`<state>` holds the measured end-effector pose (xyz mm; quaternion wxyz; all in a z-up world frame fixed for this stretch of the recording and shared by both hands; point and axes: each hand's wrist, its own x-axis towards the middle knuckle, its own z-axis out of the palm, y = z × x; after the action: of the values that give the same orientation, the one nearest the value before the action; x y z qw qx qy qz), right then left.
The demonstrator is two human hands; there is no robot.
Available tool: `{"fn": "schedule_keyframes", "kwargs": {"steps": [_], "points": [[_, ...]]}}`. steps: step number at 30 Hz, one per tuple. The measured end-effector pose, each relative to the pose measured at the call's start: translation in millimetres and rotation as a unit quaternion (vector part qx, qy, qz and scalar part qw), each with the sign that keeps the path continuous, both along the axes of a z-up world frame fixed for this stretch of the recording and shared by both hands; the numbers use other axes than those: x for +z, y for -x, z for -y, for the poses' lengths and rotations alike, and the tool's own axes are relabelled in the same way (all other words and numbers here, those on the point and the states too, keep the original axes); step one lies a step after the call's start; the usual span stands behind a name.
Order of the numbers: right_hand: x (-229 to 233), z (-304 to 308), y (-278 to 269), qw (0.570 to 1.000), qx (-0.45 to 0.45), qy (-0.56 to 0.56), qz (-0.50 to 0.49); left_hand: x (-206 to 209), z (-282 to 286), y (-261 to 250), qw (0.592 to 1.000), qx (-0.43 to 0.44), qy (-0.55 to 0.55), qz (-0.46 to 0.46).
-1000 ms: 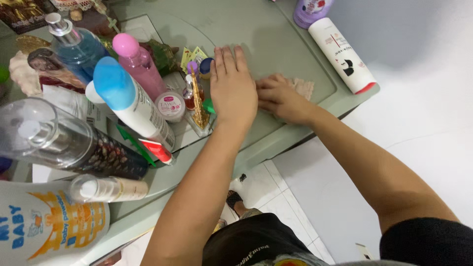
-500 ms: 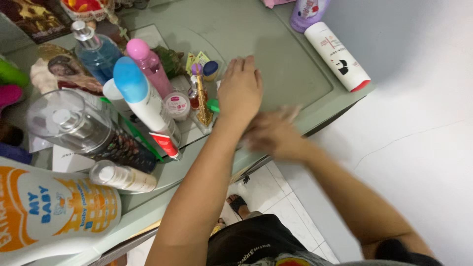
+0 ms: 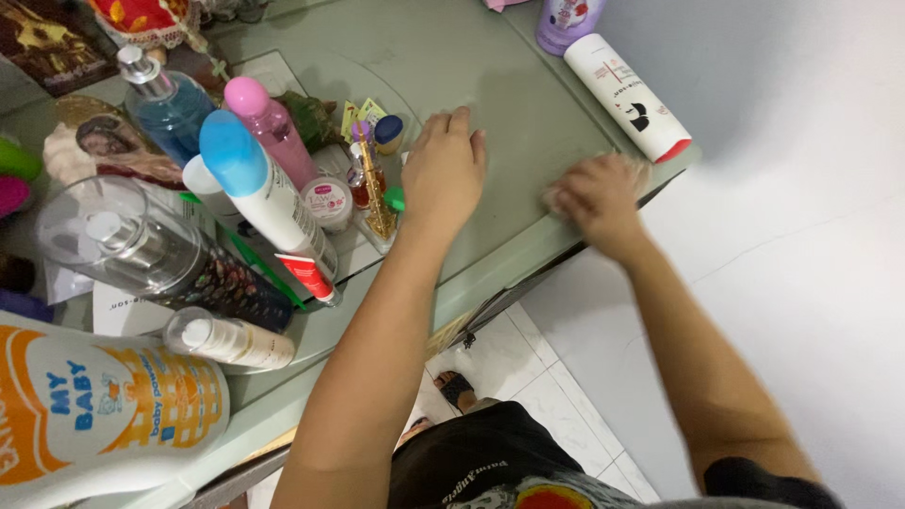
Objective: The person wipes a cluttered countertop with a cloth, moving various bottles and containers aside to clean underneath them. They then return the items to their original positions.
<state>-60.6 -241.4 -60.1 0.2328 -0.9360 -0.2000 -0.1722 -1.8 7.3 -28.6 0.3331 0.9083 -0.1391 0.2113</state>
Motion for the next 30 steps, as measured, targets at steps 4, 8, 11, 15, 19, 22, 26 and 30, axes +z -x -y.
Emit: {"fn": "schedule_keyframes", "kwargs": {"steps": [4,8,11,15,19,22,26,30], "points": [[-11,-71,44,0.998,0.031,0.041,0.026,4,7,3,1.0,-0.013,0.005,0.002],[-21,-96,106,0.974,0.125,-0.178,-0.065,10,3,9,0.999,-0.029,0.01,0.011],[-19,-72,138,0.843,0.173,-0.44,-0.258,22,-3,15,0.999,-0.045,0.01,0.029],[-15,-63,160,0.935,0.077,-0.3,-0.174,42,-3,36,0.997,-0.074,-0.025,0.027],[-2,-41,158,0.893,-0.096,-0.41,-0.161,43,-11,82,0.989,-0.084,-0.085,0.09],[23,-4,121,0.929,-0.203,-0.309,-0.007,35,-25,118,0.988,-0.085,-0.084,0.102],[20,10,33,0.964,-0.222,-0.136,0.056,23,-38,144,0.989,-0.062,-0.103,0.086],[-19,-23,10,0.963,-0.245,0.014,0.109,19,-56,163,0.992,-0.056,-0.081,0.077]]}}
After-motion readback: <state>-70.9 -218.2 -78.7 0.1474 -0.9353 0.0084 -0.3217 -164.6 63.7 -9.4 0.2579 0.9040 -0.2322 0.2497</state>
